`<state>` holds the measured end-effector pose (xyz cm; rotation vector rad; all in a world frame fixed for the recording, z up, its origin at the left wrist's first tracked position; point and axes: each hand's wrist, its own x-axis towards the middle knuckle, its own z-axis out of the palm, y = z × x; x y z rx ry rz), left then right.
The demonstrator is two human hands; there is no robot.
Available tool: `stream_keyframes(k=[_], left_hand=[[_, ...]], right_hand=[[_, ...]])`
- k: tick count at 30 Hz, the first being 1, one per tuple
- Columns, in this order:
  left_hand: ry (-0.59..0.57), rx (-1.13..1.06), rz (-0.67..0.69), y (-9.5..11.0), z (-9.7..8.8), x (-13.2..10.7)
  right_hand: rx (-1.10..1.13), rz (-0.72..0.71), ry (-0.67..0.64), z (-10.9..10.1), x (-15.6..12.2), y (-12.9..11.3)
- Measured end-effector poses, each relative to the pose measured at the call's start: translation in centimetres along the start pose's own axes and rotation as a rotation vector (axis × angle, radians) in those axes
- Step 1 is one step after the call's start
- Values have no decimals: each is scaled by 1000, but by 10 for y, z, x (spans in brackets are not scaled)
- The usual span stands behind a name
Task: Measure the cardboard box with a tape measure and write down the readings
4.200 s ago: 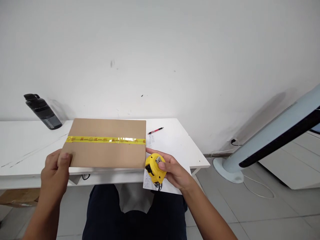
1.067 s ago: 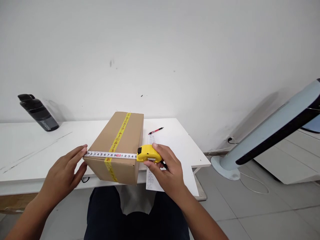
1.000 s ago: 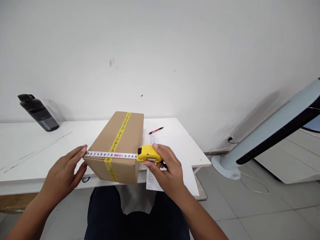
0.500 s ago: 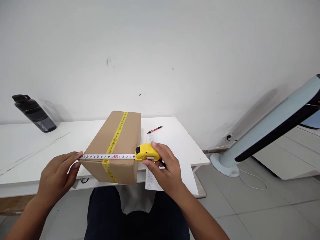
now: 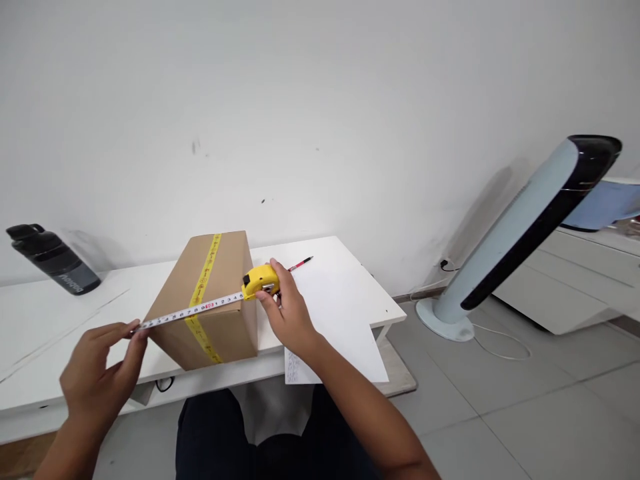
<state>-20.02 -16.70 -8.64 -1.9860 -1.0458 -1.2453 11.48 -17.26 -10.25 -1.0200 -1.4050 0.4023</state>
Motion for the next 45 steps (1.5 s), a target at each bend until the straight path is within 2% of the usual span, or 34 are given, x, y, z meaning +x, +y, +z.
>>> stream_keyframes(k=[2,4,6,8,10,13,16,19,23,25,27,29,32,34,37,39,41,43,45], left_hand=[[66,46,96,2,-11,0],[64,18,199,15,-29,-1],[-41,-82,316,39,-45,-3],[-152,-209,413,70,-50,-8],[-197,-337,426,98,-42,-15],[-233,-470,320,124,-14,-30],[-323,-513,193,133,15,-49],[-472,-684,-68,140,37,-65],[-822,-1153,-527,153,60,-64],[-882,-1341,-729,162,72,-52],[-836,-1463,-950,173,88,-34],[-769,-1534,-1113,185,110,-13],[-670,-1548,-1197,197,156,18],[-609,-1525,-1261,197,191,35],[-535,-1482,-1360,182,239,55],[-488,-1460,-1396,167,263,62],[-461,-1455,-1413,152,278,62],[-476,-1477,-1433,140,285,58],[-531,-1532,-1454,133,286,52]], right_hand=[[13,-19,-11,1,-7,-6],[31,-85,-56,-4,-25,-17],[71,-210,-114,-12,-52,-29],[122,-307,-130,-20,-81,-38],[158,-243,-132,-23,-107,-40],[207,53,-103,-23,-130,-33],[273,322,-64,-22,-138,-21],[268,383,-57,-25,-140,-11],[210,366,-85,-36,-138,-2],[333,467,-108,-45,-133,3],[527,571,-103,-55,-124,10],[643,599,-42,-66,-111,18],[609,608,125,-81,-88,32],[580,651,183,-91,-75,40],[655,739,92,-103,-54,51],[637,739,14,-109,-34,62],[401,669,-43,-112,-5,80],[-81,555,-150,-111,30,106],[-658,419,-327,-105,68,135]])
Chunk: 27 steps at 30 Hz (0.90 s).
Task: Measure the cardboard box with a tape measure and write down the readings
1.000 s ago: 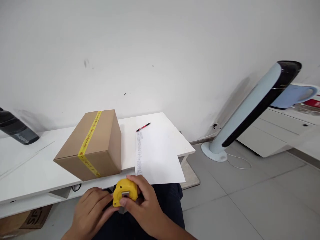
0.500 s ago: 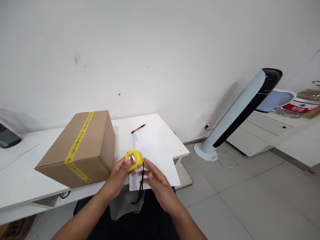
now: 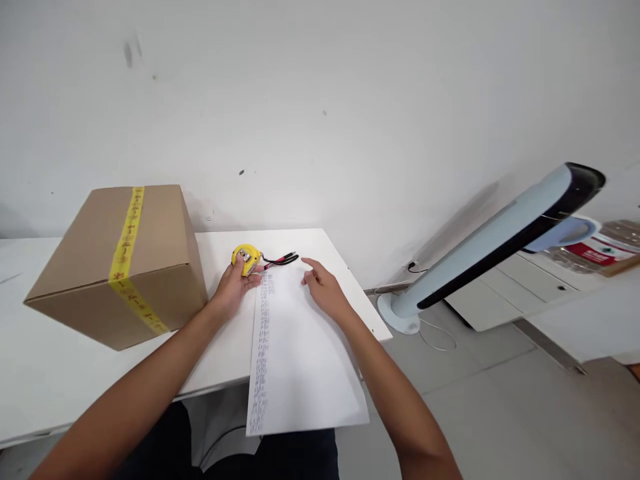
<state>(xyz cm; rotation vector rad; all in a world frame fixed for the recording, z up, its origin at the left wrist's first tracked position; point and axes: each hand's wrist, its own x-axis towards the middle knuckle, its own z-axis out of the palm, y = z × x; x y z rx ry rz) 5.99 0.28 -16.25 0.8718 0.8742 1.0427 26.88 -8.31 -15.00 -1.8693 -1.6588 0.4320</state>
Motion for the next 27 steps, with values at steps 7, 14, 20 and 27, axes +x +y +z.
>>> stream_keyframes(k=[7,14,20,27], left_hand=[[-197,-92,-182,-1,-4,-7],[-79,-332,-381,-6,0,-1],[-5,-354,-381,-6,2,1],[14,-360,-380,-3,4,0]], right_hand=[[-485,-174,-166,27,105,22],[-480,-126,-43,17,110,48],[-205,64,223,9,103,74],[756,-135,274,20,65,36]])
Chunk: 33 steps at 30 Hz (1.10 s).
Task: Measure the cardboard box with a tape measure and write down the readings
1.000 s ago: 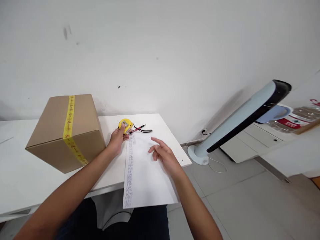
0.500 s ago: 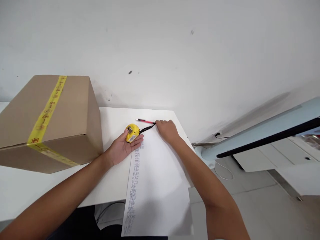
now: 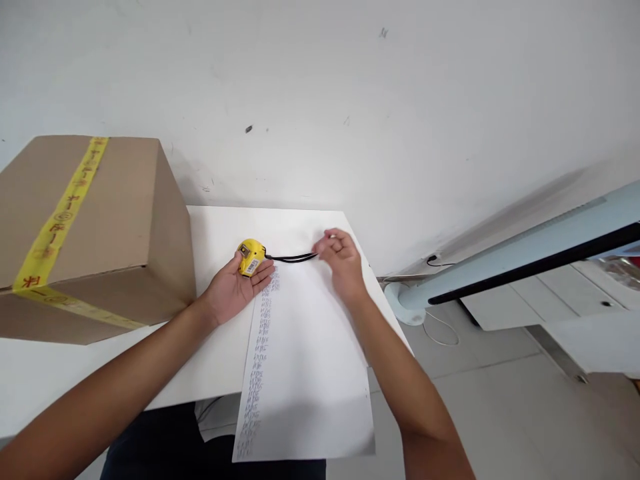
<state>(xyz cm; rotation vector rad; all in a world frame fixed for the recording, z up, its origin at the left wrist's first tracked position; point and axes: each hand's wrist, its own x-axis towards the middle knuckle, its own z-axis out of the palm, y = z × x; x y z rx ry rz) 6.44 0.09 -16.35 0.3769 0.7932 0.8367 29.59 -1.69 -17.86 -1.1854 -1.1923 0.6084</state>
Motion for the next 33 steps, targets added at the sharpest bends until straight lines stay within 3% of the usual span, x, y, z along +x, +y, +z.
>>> stream_keyframes(k=[4,7,10,13,16,33], left_hand=[[-5,-19,-2,-1,1,2],[-28,-35,-5,-3,0,4],[-40,-31,-2,-4,-1,6],[-49,-29,-6,-6,-2,7],[-68,-31,-17,-7,-3,9],[-66,-35,-24,-7,0,7]], right_hand=[[-4,-71,-276,30,-41,-10],[-33,9,-449,39,-52,-9],[-143,108,-537,41,-52,-10],[-339,156,-464,42,-51,-14],[-384,177,-397,43,-51,-17],[-472,148,-395,42,-52,-15]])
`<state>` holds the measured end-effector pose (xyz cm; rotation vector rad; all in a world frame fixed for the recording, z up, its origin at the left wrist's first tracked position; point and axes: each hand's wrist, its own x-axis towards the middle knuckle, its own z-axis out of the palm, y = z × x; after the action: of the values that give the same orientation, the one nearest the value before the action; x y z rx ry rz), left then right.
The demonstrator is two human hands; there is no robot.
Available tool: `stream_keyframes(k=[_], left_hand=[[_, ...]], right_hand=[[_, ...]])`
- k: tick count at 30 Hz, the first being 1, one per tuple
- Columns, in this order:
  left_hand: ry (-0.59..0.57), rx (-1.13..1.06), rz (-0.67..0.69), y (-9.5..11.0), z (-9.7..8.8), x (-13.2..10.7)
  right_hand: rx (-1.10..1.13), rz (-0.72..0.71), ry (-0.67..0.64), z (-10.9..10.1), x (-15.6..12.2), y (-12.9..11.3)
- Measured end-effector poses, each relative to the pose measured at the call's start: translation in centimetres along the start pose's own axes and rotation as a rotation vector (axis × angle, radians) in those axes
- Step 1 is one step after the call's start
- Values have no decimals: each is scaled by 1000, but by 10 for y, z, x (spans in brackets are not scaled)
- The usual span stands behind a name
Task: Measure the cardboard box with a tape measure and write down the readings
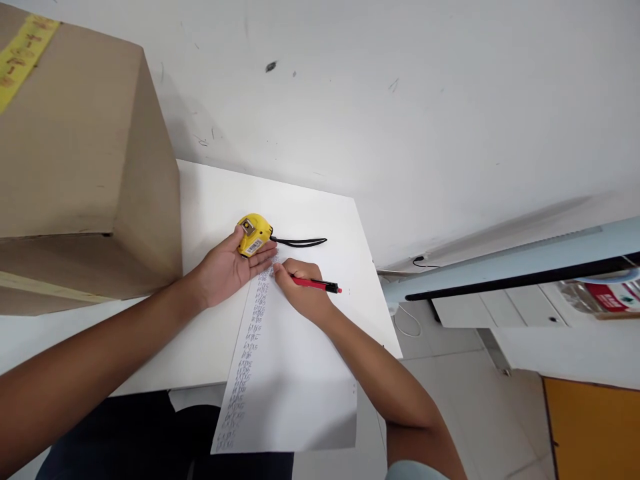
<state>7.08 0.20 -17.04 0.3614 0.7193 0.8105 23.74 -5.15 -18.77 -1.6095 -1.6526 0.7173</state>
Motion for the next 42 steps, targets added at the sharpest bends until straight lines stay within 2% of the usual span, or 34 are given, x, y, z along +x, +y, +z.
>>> stream_keyframes(k=[5,13,18,24,35,42], left_hand=[[-6,9,-1,-1,-2,3],[8,5,-3,0,0,1],[15,19,-10,2,2,-1],[3,5,-8,0,0,1],[19,5,-10,0,2,0],[14,-6,-8,0,1,1]], right_hand=[[39,-6,-82,-2,1,1],[44,-9,-57,-2,-1,-1],[2,-3,14,-2,-1,0],[7,-20,-29,-3,-1,0],[21,23,44,-2,-1,0],[7,26,41,-3,-1,1]])
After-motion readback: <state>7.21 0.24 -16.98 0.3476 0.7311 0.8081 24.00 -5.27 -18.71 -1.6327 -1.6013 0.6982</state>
